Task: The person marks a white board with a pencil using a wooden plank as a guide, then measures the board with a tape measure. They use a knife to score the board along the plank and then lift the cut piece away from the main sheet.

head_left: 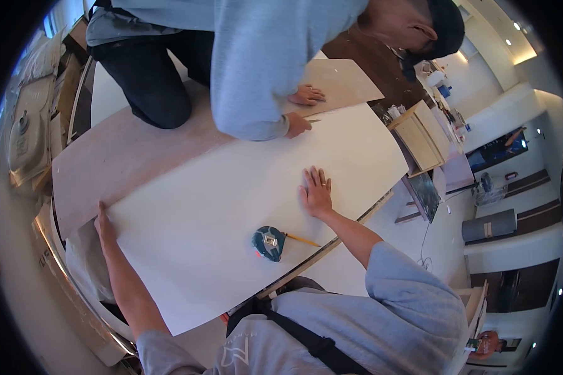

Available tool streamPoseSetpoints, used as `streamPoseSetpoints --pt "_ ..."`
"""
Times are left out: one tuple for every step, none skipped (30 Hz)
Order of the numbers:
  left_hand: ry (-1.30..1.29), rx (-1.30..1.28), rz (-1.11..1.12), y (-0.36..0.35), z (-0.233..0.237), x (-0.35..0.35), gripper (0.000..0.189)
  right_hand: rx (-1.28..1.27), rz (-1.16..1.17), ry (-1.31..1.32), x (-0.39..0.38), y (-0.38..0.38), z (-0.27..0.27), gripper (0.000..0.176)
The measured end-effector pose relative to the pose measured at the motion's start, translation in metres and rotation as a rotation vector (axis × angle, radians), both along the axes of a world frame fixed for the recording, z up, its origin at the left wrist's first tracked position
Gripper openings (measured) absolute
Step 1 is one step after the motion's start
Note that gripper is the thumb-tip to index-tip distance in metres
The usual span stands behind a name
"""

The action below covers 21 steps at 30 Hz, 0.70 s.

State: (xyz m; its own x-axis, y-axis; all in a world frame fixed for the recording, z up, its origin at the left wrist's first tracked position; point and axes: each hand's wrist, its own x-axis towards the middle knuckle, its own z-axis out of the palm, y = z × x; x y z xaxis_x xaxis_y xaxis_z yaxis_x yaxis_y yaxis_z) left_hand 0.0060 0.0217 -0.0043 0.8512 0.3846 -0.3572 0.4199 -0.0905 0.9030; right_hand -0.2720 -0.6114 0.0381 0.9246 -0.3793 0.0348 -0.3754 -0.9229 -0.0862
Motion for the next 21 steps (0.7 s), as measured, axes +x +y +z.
streamPoseSetpoints --pt "0.005 -0.008 0.016 -0.001 0.000 0.001 0.084 0.002 -0.002 -0.001 0.000 0.000 0.000 0.064" --pt "0.010 -0.016 0.032 -0.001 -0.001 0.001 0.084 0.005 -0.004 0.001 -0.001 0.000 0.000 0.063" --pt "0.015 -0.024 0.049 -0.002 -0.002 0.002 0.083 0.008 -0.005 0.003 -0.001 0.000 0.001 0.063" --pt "-0.005 -0.043 0.035 -0.001 -0.003 0.003 0.083 0.011 -0.005 0.005 -0.001 0.001 0.002 0.063" --pt "-0.024 -0.061 0.021 0.000 -0.004 0.002 0.083 0.015 -0.005 0.001 -0.001 0.001 0.002 0.063" --pt "-0.041 -0.079 0.009 0.001 -0.004 0.001 0.082 0.018 -0.004 -0.002 -0.001 0.001 0.002 0.063" --pt "-0.054 -0.078 0.002 0.000 -0.005 0.001 0.082 0.022 -0.002 -0.005 -0.001 0.001 0.002 0.063" --pt "-0.068 -0.077 -0.004 0.000 -0.005 0.001 0.082 0.026 -0.004 -0.003 -0.001 0.001 0.002 0.063" --pt "-0.081 -0.076 -0.009 0.001 -0.007 0.001 0.082 0.030 -0.006 -0.001 -0.001 0.001 0.003 0.063" --pt "-0.081 -0.065 -0.013 0.003 -0.010 0.002 0.082 0.034 -0.007 0.002 -0.001 0.002 0.004 0.063" --pt "-0.080 -0.052 -0.016 0.005 -0.011 0.003 0.083 0.033 -0.010 0.007 -0.001 0.002 0.005 0.063" --pt "-0.079 -0.041 -0.019 0.005 -0.011 0.004 0.084 0.032 -0.012 0.012 -0.001 0.002 0.005 0.063" --pt "-0.065 -0.034 -0.013 0.006 -0.011 0.004 0.084 0.031 -0.013 0.018 -0.001 0.003 0.006 0.063" --pt "-0.051 -0.028 -0.007 0.006 -0.011 0.005 0.085 0.031 -0.014 0.020 -0.001 0.003 0.006 0.063" --pt "-0.037 -0.022 -0.001 0.006 -0.010 0.005 0.085 0.030 -0.014 0.022 -0.001 0.003 0.007 0.063" --pt "-0.041 -0.026 0.002 0.005 -0.009 0.004 0.086 0.029 -0.014 0.025 -0.001 0.003 0.007 0.063" --pt "-0.046 -0.030 0.005 0.004 -0.009 0.004 0.086 0.031 -0.014 0.025 -0.001 0.003 0.007 0.063" --pt "-0.051 -0.034 0.008 0.004 -0.010 0.004 0.087 0.033 -0.014 0.026 -0.001 0.003 0.007 0.063" --pt "-0.044 -0.030 0.011 0.005 -0.010 0.005 0.087 0.034 -0.013 0.026 -0.001 0.003 0.007 0.063" --pt "-0.037 -0.025 0.014 0.006 -0.011 0.005 0.088 0.031 -0.014 0.026 0.000 0.003 0.007 0.064" --pt "-0.030 -0.021 0.017 0.005 -0.010 0.005 0.088 0.028 -0.014 0.025 -0.001 0.003 0.007 0.064"
